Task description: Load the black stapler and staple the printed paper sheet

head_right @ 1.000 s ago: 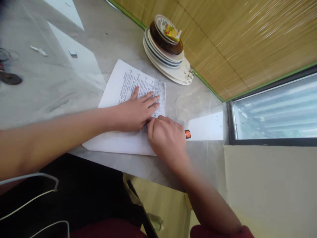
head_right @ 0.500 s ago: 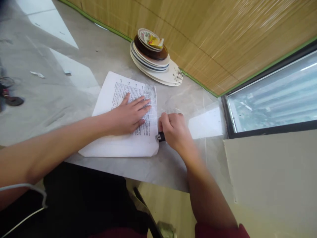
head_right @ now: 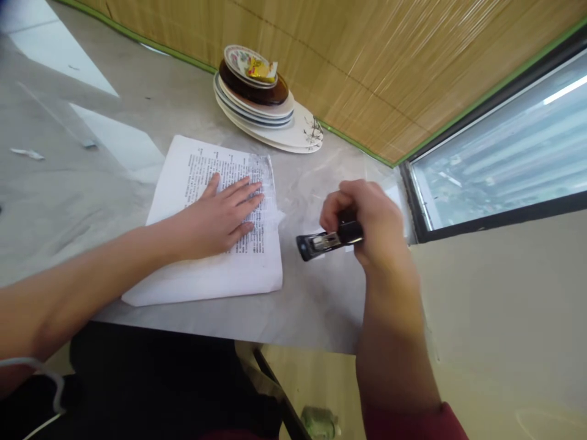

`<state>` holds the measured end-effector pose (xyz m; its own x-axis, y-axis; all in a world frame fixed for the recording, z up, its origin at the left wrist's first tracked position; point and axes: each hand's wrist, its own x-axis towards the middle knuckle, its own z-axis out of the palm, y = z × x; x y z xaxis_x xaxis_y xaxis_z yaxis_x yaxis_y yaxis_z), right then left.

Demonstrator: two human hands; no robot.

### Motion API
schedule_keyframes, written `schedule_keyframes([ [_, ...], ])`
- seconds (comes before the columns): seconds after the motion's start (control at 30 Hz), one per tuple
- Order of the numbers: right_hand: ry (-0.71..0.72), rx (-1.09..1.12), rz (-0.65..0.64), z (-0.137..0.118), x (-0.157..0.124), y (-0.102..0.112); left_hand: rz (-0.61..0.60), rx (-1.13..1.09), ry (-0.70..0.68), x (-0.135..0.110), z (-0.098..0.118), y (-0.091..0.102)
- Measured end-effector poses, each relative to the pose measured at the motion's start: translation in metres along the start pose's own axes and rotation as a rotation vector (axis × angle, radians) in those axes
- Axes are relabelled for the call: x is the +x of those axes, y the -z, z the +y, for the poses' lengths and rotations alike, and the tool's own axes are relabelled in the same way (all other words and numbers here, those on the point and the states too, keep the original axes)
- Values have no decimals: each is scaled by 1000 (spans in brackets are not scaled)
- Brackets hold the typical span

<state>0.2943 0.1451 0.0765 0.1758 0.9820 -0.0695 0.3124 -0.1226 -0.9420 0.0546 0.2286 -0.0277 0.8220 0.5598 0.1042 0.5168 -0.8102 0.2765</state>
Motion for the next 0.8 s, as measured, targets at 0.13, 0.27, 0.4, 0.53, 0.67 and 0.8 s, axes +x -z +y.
schedule_keyframes([
  [0.13, -58, 394, -202, -6, -2, -5, 169, -184, -45, 1, 1, 8],
  [0.27, -134, 510, -334, 3, -7, -45, 385, -770, -287, 1, 5, 23],
  [0.4, -65, 504, -320, 8, -14, -67, 280, -1186, -407, 2, 6, 25],
  [0.53, -6, 518, -293, 6, -20, -66, 253, -1237, -402, 3, 5, 18],
  [0.67, 9, 510, -260, 6, -21, -66, 241, -1221, -401, 3, 4, 15],
  [0.8, 25, 507, -257, 7, -21, -67, 233, -1223, -392, 4, 4, 14],
])
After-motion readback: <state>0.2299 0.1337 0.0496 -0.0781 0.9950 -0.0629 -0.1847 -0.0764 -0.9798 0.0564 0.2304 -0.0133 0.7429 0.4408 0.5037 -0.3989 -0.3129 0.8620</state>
